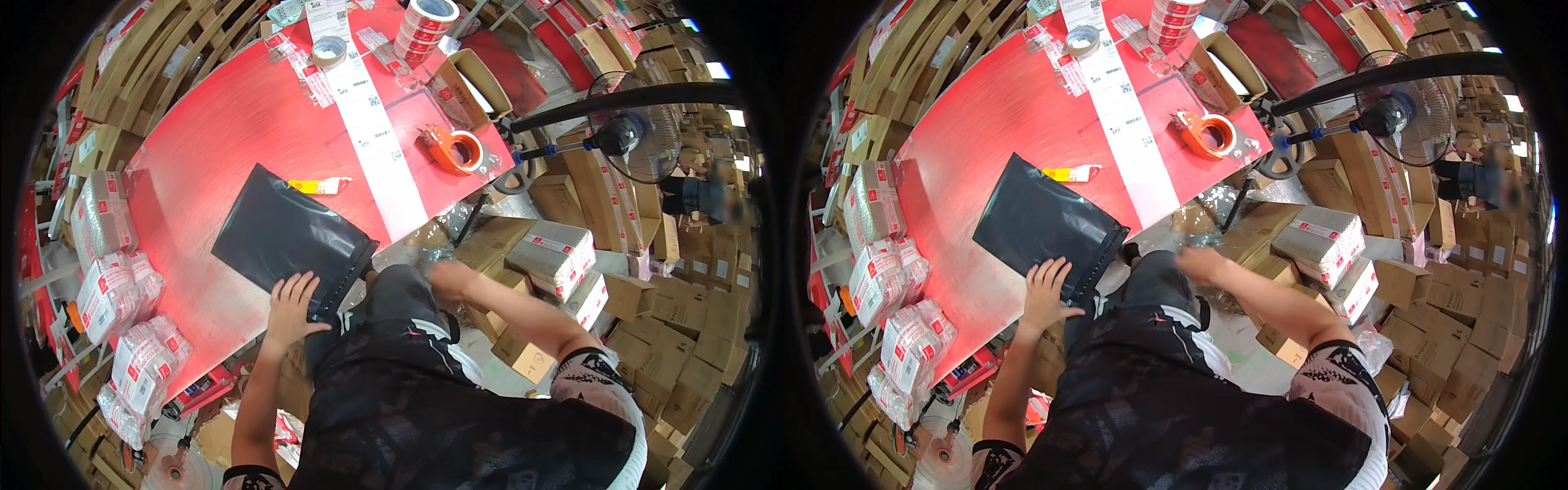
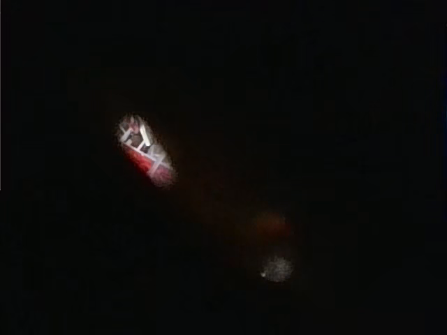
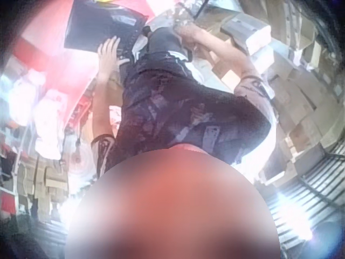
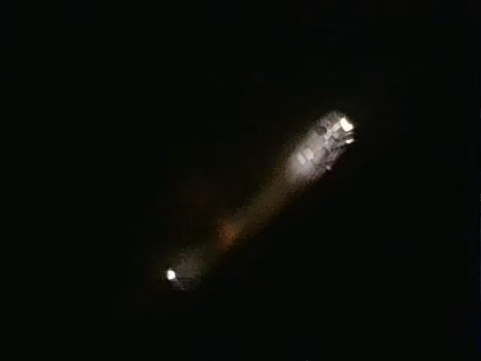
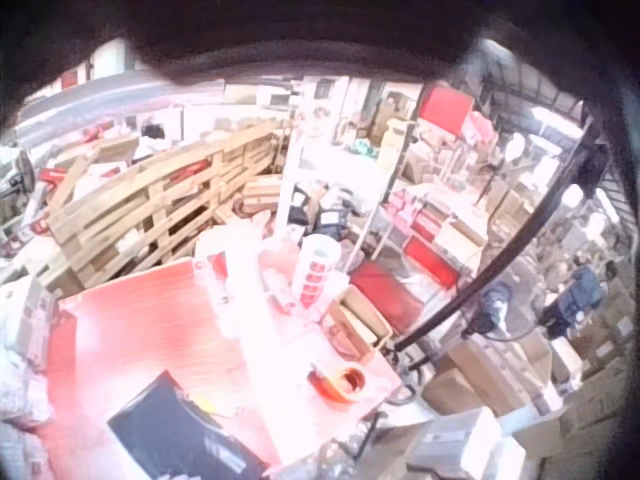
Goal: The person wraps items in bubble wrap, places them into black poly mailers, seals them, and applies shipping labels. They also tape small cardboard boxes and place the finished packages into a larger cardboard bin.
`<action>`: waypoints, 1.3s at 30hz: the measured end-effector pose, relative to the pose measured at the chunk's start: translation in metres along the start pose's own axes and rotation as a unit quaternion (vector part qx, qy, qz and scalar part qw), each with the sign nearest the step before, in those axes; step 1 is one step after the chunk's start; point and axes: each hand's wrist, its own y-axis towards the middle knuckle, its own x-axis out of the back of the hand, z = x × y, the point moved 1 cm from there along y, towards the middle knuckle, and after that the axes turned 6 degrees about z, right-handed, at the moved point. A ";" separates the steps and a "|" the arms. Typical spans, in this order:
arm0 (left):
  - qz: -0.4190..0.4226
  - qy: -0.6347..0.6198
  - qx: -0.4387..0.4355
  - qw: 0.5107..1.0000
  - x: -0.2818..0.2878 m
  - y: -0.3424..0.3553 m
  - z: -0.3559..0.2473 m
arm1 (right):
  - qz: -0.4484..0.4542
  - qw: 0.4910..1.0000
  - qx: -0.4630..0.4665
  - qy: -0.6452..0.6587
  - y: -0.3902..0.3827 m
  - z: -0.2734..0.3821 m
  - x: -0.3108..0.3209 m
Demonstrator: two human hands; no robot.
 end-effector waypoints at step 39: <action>-0.019 -0.745 0.044 0.665 -0.082 0.205 -0.148 | -0.426 0.903 0.039 0.035 -0.083 -0.009 0.108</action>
